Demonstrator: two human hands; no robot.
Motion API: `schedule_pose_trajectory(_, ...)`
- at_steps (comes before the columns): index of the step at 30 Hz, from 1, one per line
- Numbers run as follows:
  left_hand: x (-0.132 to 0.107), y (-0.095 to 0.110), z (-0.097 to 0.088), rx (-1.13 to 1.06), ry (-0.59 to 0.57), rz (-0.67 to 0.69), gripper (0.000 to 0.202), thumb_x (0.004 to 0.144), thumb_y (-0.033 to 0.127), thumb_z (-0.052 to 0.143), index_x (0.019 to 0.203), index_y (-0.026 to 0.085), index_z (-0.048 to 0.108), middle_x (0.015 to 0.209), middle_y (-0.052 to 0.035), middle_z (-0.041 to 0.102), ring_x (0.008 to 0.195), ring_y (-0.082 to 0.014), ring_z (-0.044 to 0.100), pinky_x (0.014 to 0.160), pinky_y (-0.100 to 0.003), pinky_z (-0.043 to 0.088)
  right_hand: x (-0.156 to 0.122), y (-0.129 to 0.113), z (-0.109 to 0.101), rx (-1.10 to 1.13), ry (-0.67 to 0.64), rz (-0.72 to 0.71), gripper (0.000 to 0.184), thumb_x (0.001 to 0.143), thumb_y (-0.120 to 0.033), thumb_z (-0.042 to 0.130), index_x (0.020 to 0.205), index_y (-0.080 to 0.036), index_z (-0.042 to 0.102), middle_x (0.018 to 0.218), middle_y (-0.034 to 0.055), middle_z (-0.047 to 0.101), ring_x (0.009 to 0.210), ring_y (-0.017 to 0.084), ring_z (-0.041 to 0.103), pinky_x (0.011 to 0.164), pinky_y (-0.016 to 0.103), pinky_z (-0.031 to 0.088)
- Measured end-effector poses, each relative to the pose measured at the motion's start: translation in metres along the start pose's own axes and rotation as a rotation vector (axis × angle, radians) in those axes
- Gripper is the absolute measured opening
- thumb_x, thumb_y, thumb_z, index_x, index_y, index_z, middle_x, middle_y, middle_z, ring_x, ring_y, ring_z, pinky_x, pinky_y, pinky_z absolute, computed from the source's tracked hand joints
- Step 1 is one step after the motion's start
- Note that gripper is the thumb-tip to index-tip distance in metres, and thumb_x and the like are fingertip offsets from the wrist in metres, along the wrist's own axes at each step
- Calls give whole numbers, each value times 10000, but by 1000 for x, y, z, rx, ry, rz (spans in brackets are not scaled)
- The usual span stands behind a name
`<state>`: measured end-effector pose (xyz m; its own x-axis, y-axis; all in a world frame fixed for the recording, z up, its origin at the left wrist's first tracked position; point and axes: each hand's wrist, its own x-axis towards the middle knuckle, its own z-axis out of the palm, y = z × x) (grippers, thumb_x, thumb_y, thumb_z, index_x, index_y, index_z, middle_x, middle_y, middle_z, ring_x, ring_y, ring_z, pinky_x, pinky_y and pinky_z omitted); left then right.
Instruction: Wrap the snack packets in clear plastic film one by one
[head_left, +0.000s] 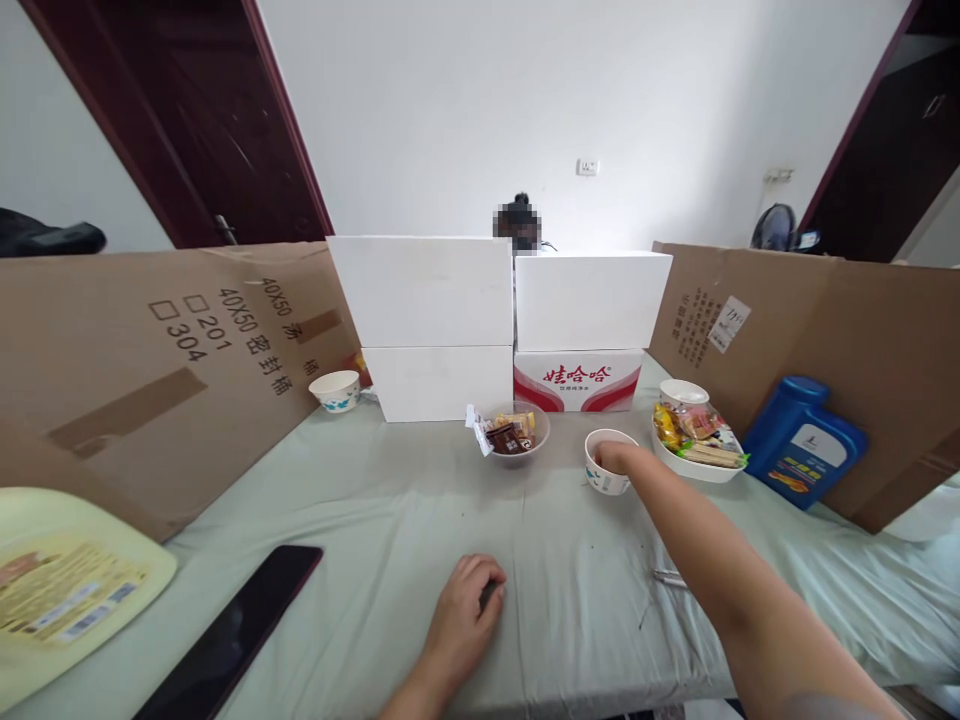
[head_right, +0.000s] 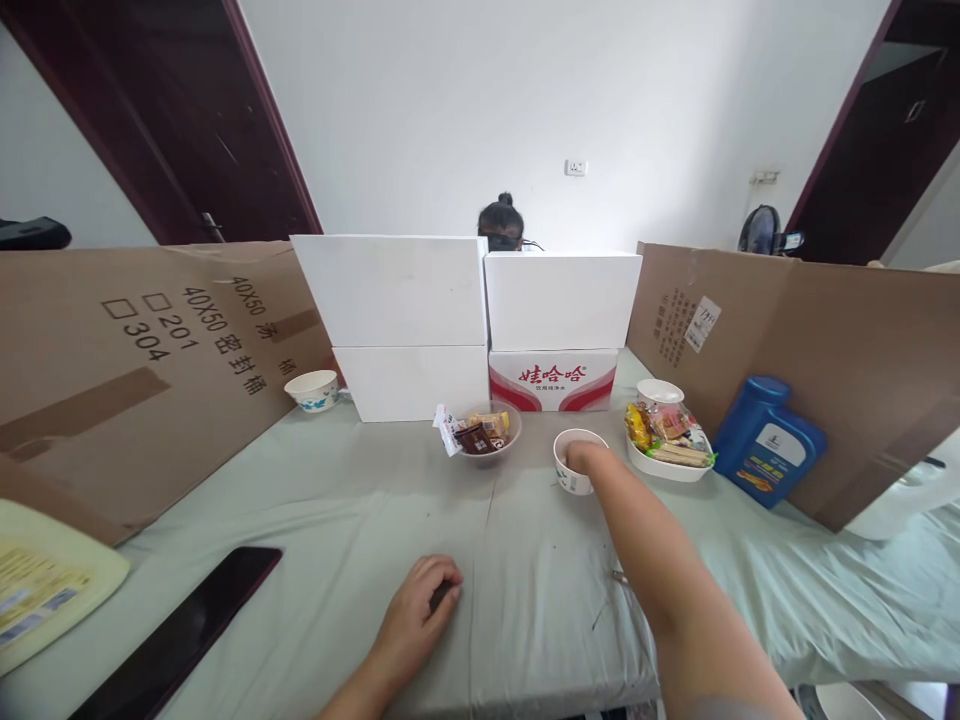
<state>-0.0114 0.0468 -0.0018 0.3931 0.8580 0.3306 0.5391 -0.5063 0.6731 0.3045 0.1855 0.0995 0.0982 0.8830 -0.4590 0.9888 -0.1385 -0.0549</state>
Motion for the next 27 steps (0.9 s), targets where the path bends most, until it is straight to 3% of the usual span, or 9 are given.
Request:
schedule_pose_trajectory(3, 0, 1, -1, -2, 9, -1, 122, 867, 229, 474, 814, 199, 580, 889, -68, 622, 884, -227, 575, 795, -357, 474, -18, 8, -7, 14, 113, -53, 347, 912, -398, 560, 1182, -180, 567, 1196, 69, 583, 1014, 197, 591, 867, 413, 508)
schedule_pose_trajectory(6, -1, 2, -1, 7, 13, 0, 115, 862, 208, 478, 822, 198, 585, 899, -68, 622, 894, -226, 573, 799, -358, 475, -47, 30, -2, 22, 301, -42, 336, 957, -422, 437, 1166, -205, 585, 1203, 80, 600, 1083, 218, 563, 887, 372, 452)
schedule_pose_trajectory(9, -1, 4, -1, 37, -1, 7, 110, 856, 181, 477, 822, 197, 581, 904, -66, 619, 891, -225, 569, 797, -364, 475, -74, 70, 20, 11, 379, 76, 385, 960, -428, 356, 1033, -190, 650, 1087, 125, 664, 1029, 268, 602, 787, 345, 434)
schedule_pose_trajectory(12, -2, 6, -1, 78, -25, 18, 117, 858, 161, 469, 835, 195, 579, 916, -66, 615, 891, -225, 562, 792, -372, 478, -82, 120, 46, 9, 325, 238, 291, 901, -355, 469, 887, -155, 680, 961, 160, 697, 924, 305, 654, 698, 347, 450)
schedule_pose_trajectory(15, -3, 7, 0, 113, -47, 29, 134, 874, 166, 456, 853, 200, 583, 945, -71, 610, 908, -229, 558, 787, -375, 486, -69, 157, 62, 20, 338, 333, 288, 890, -330, 485, 994, -135, 669, 1044, 179, 685, 979, 302, 648, 737, 347, 467)
schedule_pose_trajectory(17, -4, 6, 0, 124, -53, 37, 139, 887, 181, 451, 858, 204, 584, 955, -73, 606, 910, -229, 558, 781, -372, 492, -53, 169, 64, 28, 369, 367, 343, 898, -358, 470, 1071, -123, 650, 1119, 190, 661, 1039, 301, 626, 791, 352, 467)
schedule_pose_trajectory(22, -2, 2, 0, 113, -66, 63, 144, 912, 215, 445, 860, 207, 579, 931, -69, 603, 876, -219, 559, 753, -354, 500, -1, 176, 49, 34, 437, 405, 431, 888, -403, 468, 1153, -101, 622, 1192, 201, 628, 1107, 302, 594, 887, 366, 450)
schedule_pose_trajectory(27, -1, 7, 0, 107, -62, 35, 118, 876, 157, 468, 860, 195, 578, 926, -69, 603, 882, -214, 550, 770, -355, 490, 37, 175, 39, 28, 515, 336, 529, 856, -401, 484, 1312, -136, 522, 1392, 168, 501, 1278, 303, 469, 1012, 401, 390)
